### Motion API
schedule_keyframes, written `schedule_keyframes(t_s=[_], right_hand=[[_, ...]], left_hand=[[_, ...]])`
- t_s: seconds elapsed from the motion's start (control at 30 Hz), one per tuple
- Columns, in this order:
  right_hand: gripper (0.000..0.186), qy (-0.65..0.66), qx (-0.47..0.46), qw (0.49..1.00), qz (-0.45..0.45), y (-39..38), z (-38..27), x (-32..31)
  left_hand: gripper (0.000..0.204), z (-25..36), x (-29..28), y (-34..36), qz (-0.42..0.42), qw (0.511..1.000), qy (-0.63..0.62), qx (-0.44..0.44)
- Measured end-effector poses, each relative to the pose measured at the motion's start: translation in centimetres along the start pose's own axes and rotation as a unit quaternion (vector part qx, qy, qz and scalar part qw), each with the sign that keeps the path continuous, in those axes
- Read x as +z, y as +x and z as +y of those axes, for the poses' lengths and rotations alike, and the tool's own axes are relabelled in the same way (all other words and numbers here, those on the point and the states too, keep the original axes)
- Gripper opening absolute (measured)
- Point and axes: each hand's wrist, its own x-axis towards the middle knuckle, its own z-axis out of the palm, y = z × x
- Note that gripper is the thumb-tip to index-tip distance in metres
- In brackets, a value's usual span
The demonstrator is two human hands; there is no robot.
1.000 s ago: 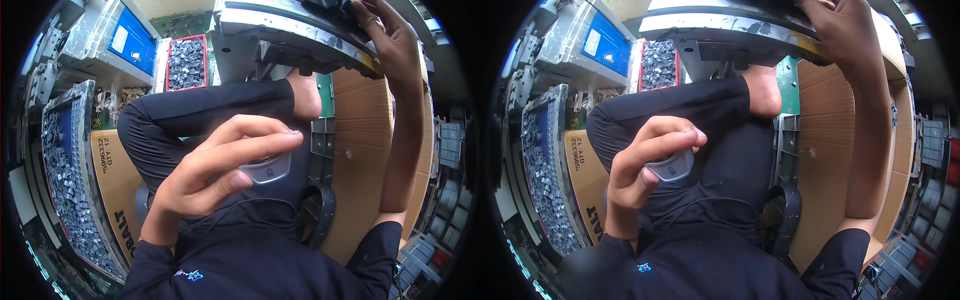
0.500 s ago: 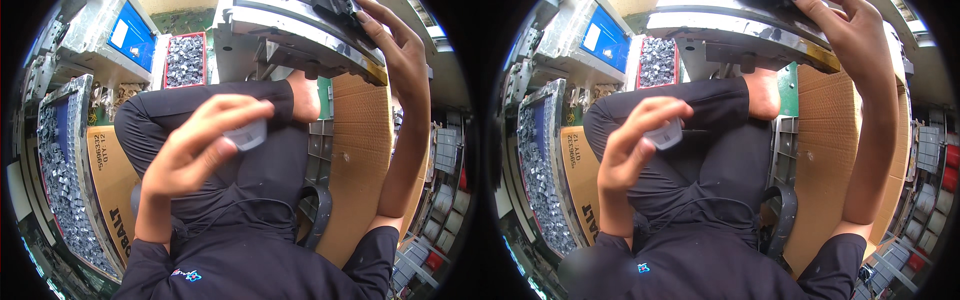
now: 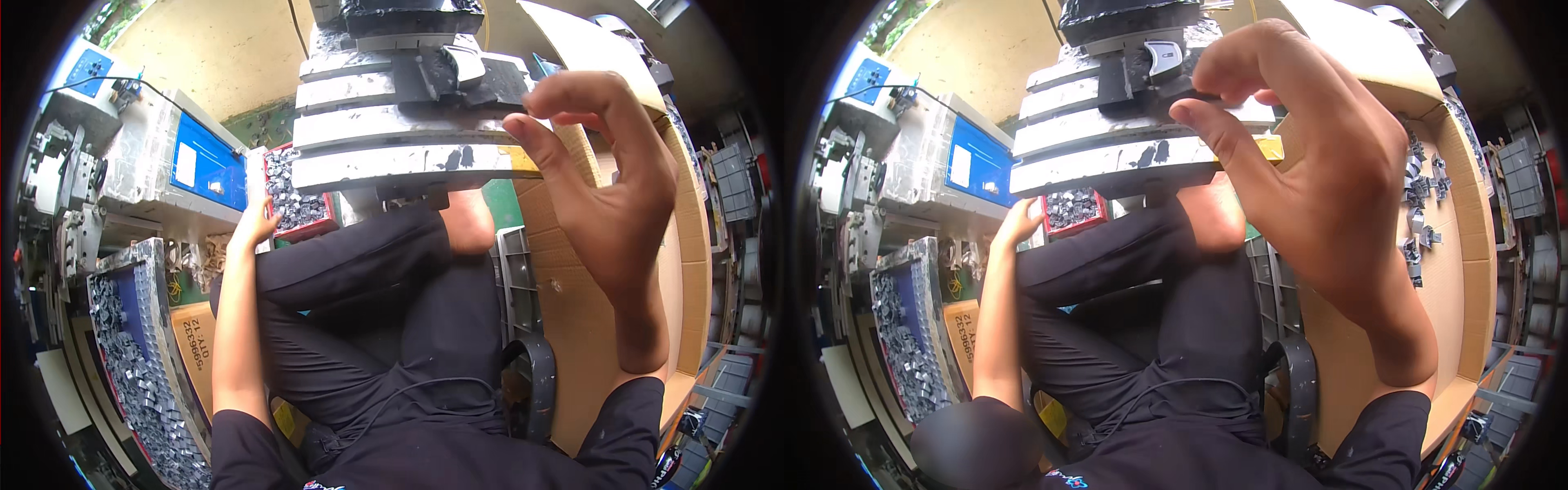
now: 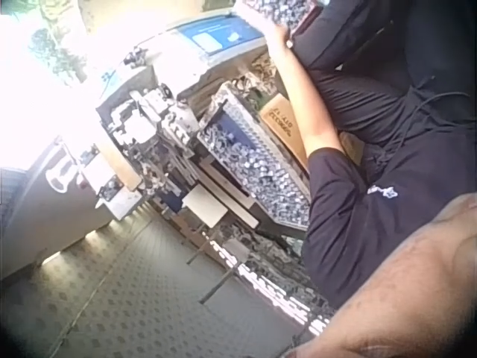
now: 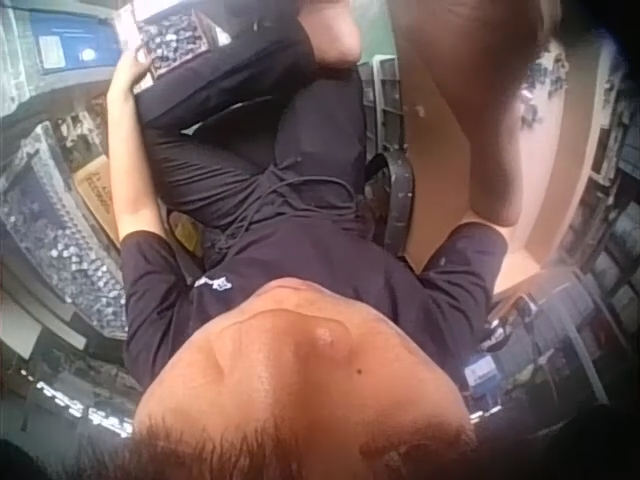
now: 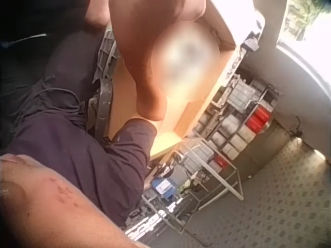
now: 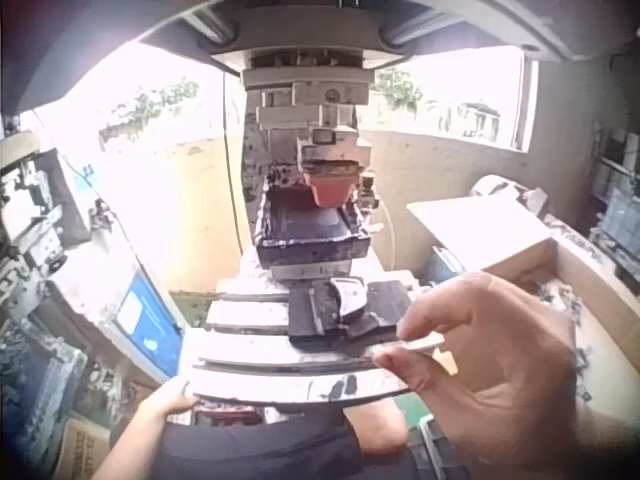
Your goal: Placing plastic key fob components into a pad printing machine for stamping.
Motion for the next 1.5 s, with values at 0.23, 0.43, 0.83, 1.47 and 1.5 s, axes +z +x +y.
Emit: schedule_keyframes(t_s=[0.23,0.43,0.83,1.47,1.5], right_hand=[[0.015,0.039,-0.076,0.996,-0.032,0.5,0.4,0.3],[0.02,-0.08,-0.143,0.986,-0.002,-0.2,1.1,1.3],[0.03,-0.136,-0.099,0.985,-0.046,-0.4,-0.3,1.8],[0.037,-0.169,-0.068,0.982,-0.05,-1.0,-1.0,2.4],[0.037,-0.169,-0.068,0.982,-0.051,-1.0,-1.1,2.3]], left_hand=[[0.042,3.4,0.6,-2.5,-0.116,0.987,-0.107,0.021],[0.066,8.5,-1.5,-2.2,-0.187,0.98,-0.06,0.007],[0.04,4.4,1.2,-2.4,-0.103,0.985,-0.124,0.068],[0.078,5.7,-0.9,-2.9,-0.187,0.982,-0.002,-0.029],[0.078,5.3,-0.7,-2.9,-0.173,0.985,-0.017,-0.008]])
